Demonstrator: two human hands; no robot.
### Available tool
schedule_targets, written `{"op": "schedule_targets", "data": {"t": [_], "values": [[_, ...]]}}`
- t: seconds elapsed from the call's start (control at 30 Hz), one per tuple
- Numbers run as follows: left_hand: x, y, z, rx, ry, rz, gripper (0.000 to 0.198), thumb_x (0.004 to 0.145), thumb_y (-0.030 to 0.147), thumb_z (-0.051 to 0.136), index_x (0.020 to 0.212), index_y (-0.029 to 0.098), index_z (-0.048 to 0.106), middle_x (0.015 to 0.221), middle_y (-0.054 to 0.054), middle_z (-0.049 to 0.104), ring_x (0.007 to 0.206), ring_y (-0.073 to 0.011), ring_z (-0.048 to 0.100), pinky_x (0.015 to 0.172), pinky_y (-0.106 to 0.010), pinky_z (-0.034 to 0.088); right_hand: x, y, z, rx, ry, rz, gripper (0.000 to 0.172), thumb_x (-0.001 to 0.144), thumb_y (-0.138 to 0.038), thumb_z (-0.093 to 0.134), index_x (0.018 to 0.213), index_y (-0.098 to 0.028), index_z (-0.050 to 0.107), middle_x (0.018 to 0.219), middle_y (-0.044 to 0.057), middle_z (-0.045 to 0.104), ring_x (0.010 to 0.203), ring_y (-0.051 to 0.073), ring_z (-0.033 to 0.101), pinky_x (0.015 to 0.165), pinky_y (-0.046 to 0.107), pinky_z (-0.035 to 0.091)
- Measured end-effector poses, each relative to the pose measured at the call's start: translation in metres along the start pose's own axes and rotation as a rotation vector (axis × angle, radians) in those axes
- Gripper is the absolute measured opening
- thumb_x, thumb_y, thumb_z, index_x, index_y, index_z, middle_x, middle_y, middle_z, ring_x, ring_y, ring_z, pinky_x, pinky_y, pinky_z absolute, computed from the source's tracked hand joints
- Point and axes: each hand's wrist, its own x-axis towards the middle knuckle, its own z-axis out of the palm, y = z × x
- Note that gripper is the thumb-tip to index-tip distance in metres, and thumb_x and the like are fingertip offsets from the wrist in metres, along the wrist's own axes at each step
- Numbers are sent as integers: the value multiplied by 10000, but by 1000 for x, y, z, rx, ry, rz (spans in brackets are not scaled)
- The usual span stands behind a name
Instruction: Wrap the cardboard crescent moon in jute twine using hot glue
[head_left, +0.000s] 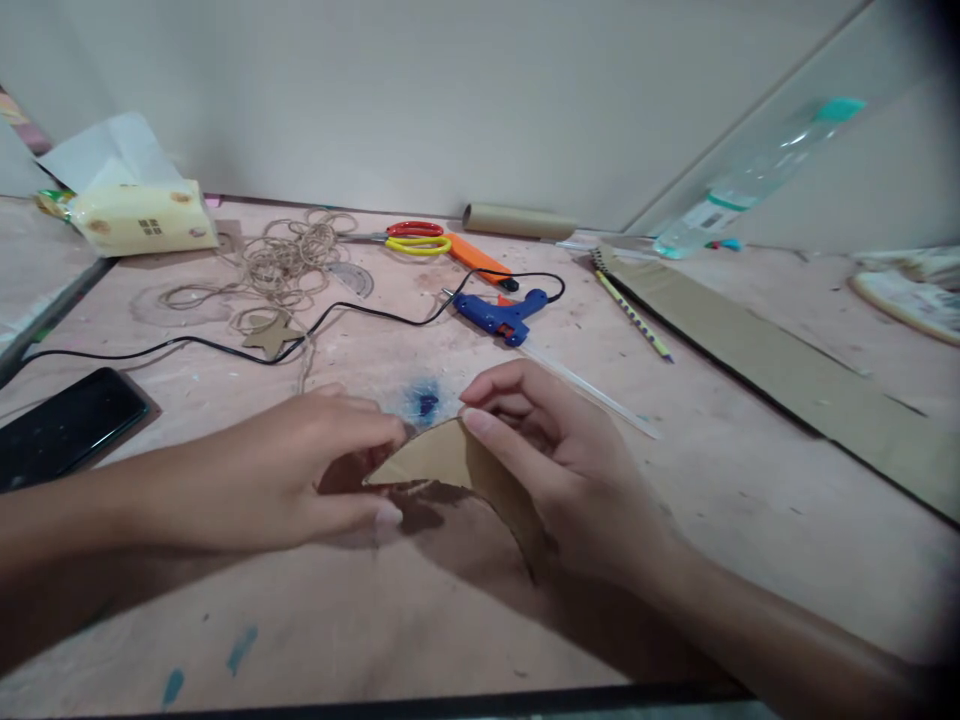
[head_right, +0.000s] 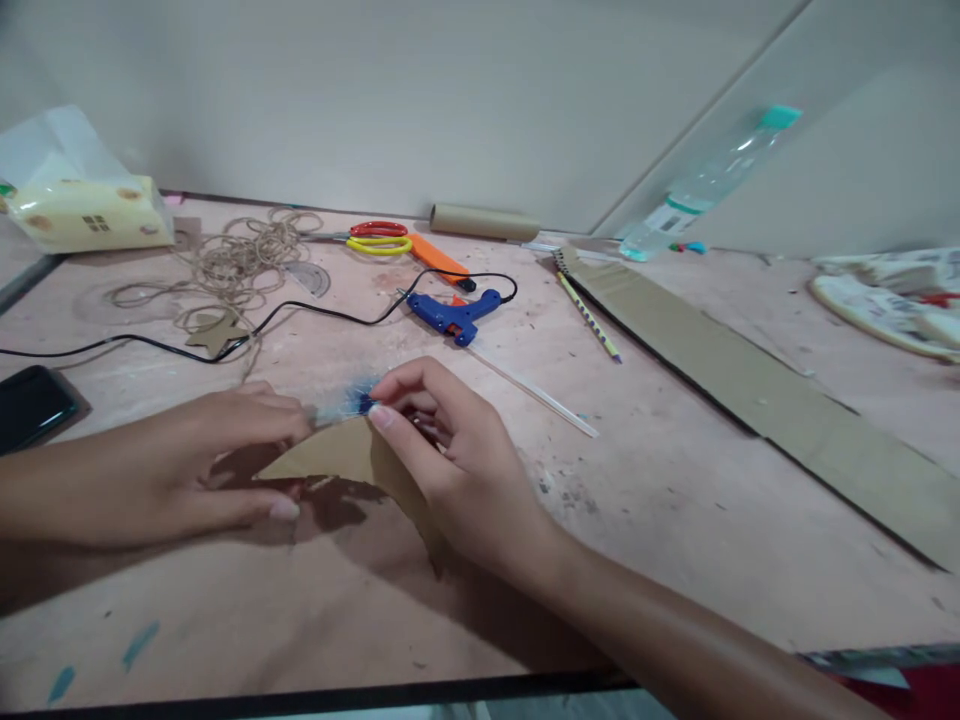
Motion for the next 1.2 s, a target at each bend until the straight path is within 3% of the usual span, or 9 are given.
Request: {"op": "schedule_targets", "data": {"t": [0.2,0.37,0.43,0.53,0.63,0.77,0.87,1.0,1.2], "values": [[-1,1,-2,-47,141,53,252,1130,396,672,965,214,727,903,37,727,830,-157,662,740,-253,467,0,1,3,123,-66,99,129,1052,-349,718,1010,-240,661,821,-20,700,671,132,569,599,258,422],[-1,-1,-2,2,309,147,178,1110,395,723,1077,221,741,980,28,772,860,-155,693,789,-256,496,-8,-2,8,298,-281,231,149,1118,-352,635,1031,-231,633,798,-43,640,695,126,551,636,247,428],[-1,-1,-1,22,285,195,149,1132,362,710,1146,227,770,995,23,803,881,-154,717,839,-259,505,-11,-3,9,324,-421,255,151,1115,-351,657,1039,-226,619,869,-25,681,769,134,602,686,247,463],[-1,-1,1,4,196,217,172,1146,311,697,1047,226,809,877,32,803,800,-135,710,825,-246,504,-11,-3,7,307,-597,235,155,1082,-339,716,1039,-218,629,978,7,730,879,153,669,765,261,520],[-2,0,2,-81,183,139,207,1103,326,737,946,213,810,801,27,787,708,-127,683,698,-215,491,-9,-5,1,258,-611,186,160,1123,-348,645,1044,-212,675,978,13,710,918,165,663,816,278,539],[-3,2,0,-147,236,99,150,1057,281,774,944,202,833,804,27,806,706,-113,709,667,-178,494,-7,-11,-7,242,-608,125,292,1158,-481,592,1082,-218,693,1055,34,715,1007,194,673,904,310,552],[-4,3,-1,-142,270,142,97,1028,220,823,935,199,840,781,51,802,677,-81,702,649,-146,479,-8,-14,-8,342,-633,156,331,1117,-546,651,1099,-215,667,1014,27,688,936,187,648,816,296,527],[-5,4,1,-172,265,202,47,1003,173,858,962,193,847,818,44,834,700,-77,731,669,-133,499,-11,-15,-5,412,-607,171,308,1056,-488,745,1010,-213,614,882,-15,595,789,143,533,706,270,427],[-5,3,5,-290,167,108,100,1044,280,813,1008,192,846,814,4,838,673,-114,736,635,-156,549,-14,-16,-3,446,-637,239,312,1007,-441,806,1043,-251,561,771,-54,510,681,136,429,578,265,330]]}}
